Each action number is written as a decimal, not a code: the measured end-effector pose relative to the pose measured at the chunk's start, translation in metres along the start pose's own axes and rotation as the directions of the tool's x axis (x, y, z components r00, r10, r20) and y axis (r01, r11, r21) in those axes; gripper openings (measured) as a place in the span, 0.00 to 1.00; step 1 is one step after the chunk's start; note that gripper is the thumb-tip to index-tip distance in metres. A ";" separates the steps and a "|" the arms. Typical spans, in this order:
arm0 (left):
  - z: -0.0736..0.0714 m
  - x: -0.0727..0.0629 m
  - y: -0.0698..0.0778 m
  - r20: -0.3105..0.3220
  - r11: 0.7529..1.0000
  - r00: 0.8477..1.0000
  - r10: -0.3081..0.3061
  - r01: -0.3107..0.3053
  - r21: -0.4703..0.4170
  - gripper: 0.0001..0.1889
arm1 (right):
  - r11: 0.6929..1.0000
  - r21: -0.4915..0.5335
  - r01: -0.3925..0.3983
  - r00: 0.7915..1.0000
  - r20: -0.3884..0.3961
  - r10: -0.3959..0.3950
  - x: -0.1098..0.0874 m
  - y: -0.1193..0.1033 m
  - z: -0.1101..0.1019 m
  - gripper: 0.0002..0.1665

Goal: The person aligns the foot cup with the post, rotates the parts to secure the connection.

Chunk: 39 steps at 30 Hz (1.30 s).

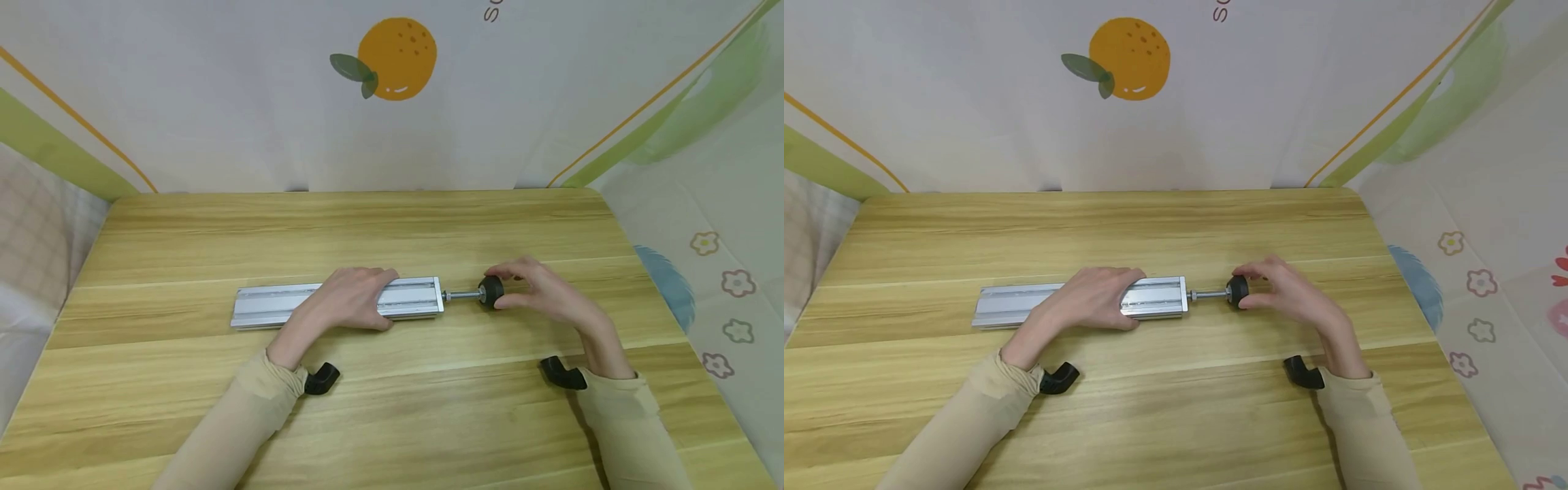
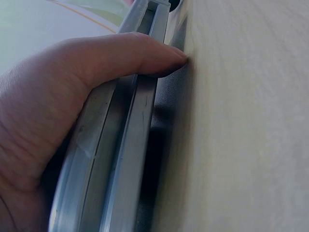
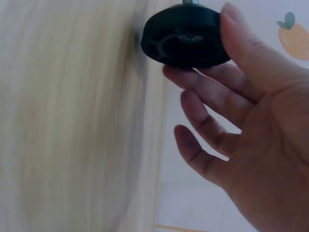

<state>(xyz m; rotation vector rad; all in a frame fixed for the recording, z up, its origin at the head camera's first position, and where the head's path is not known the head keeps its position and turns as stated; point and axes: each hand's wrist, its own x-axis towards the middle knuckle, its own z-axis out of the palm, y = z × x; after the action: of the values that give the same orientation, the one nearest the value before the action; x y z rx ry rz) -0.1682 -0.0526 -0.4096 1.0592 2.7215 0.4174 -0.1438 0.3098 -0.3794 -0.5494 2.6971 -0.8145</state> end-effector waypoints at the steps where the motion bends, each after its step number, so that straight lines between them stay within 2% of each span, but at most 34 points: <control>1: 0.000 0.000 0.000 0.001 1.000 1.000 -0.001 0.001 0.002 0.37 | 1.000 -0.001 0.001 1.000 0.011 -0.001 -0.001 0.001 0.000 0.32; 6: 0.001 0.000 0.000 0.002 1.000 1.000 -0.005 0.005 0.008 0.38 | 1.000 -0.012 0.001 0.998 0.059 0.000 -0.001 0.002 -0.002 0.30; 14: 0.000 0.001 0.000 -0.002 1.000 1.000 0.000 0.000 0.010 0.38 | 1.000 -0.016 -0.016 0.996 0.087 0.018 -0.001 0.002 -0.003 0.31; 20: 0.000 0.001 0.000 0.005 1.000 1.000 -0.004 0.004 0.007 0.38 | 0.997 0.071 -0.008 0.998 0.058 0.004 0.001 0.001 -0.001 0.40; 24: 0.000 0.000 0.000 0.007 1.000 1.000 -0.008 0.008 0.006 0.39 | 0.997 0.063 0.038 0.999 0.013 -0.039 0.005 -0.001 0.004 0.46; 29: 0.000 0.000 0.000 -0.001 1.000 1.000 -0.003 0.003 0.003 0.38 | 0.997 0.032 0.064 0.998 -0.014 -0.064 0.008 -0.002 0.008 0.45; 39: -0.001 0.000 0.000 0.010 1.000 1.000 -0.004 0.004 0.004 0.38 | 1.000 0.011 0.015 1.000 -0.018 -0.015 0.004 -0.002 0.004 0.38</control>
<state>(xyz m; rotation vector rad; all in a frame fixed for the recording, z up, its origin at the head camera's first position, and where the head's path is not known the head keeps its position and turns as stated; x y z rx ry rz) -0.1682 -0.0526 -0.4086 1.0540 2.7163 0.4053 -0.1451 0.3048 -0.3814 -0.5629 2.7066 -0.8418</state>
